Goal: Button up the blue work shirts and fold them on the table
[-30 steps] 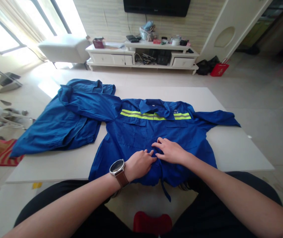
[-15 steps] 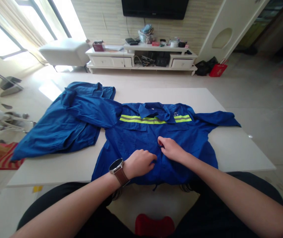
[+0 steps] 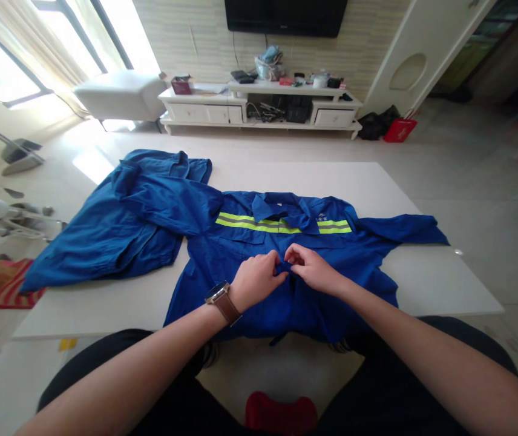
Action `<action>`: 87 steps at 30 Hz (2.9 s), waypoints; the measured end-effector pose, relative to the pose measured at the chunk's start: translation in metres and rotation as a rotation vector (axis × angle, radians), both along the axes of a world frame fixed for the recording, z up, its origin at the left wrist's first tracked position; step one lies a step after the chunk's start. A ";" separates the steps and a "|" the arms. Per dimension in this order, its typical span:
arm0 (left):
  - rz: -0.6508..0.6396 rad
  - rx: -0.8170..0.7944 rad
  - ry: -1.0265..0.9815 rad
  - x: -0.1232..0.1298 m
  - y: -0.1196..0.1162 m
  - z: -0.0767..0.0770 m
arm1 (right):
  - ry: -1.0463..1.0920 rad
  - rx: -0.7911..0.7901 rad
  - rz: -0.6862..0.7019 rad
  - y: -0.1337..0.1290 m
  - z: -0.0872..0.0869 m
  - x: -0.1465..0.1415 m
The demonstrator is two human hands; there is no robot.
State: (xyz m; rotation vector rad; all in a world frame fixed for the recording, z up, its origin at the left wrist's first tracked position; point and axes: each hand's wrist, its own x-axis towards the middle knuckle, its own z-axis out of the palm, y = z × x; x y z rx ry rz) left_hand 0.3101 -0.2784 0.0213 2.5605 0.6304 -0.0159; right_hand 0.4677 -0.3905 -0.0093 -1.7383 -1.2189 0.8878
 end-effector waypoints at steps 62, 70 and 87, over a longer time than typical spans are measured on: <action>-0.095 0.023 -0.020 -0.003 -0.001 0.000 | -0.405 -0.080 0.066 -0.008 0.011 -0.005; -0.091 0.036 0.035 -0.004 0.001 0.006 | -0.593 -0.255 -0.001 -0.008 0.020 -0.005; -0.396 0.063 0.228 -0.013 -0.007 -0.011 | -0.781 -0.240 0.164 -0.011 0.010 -0.010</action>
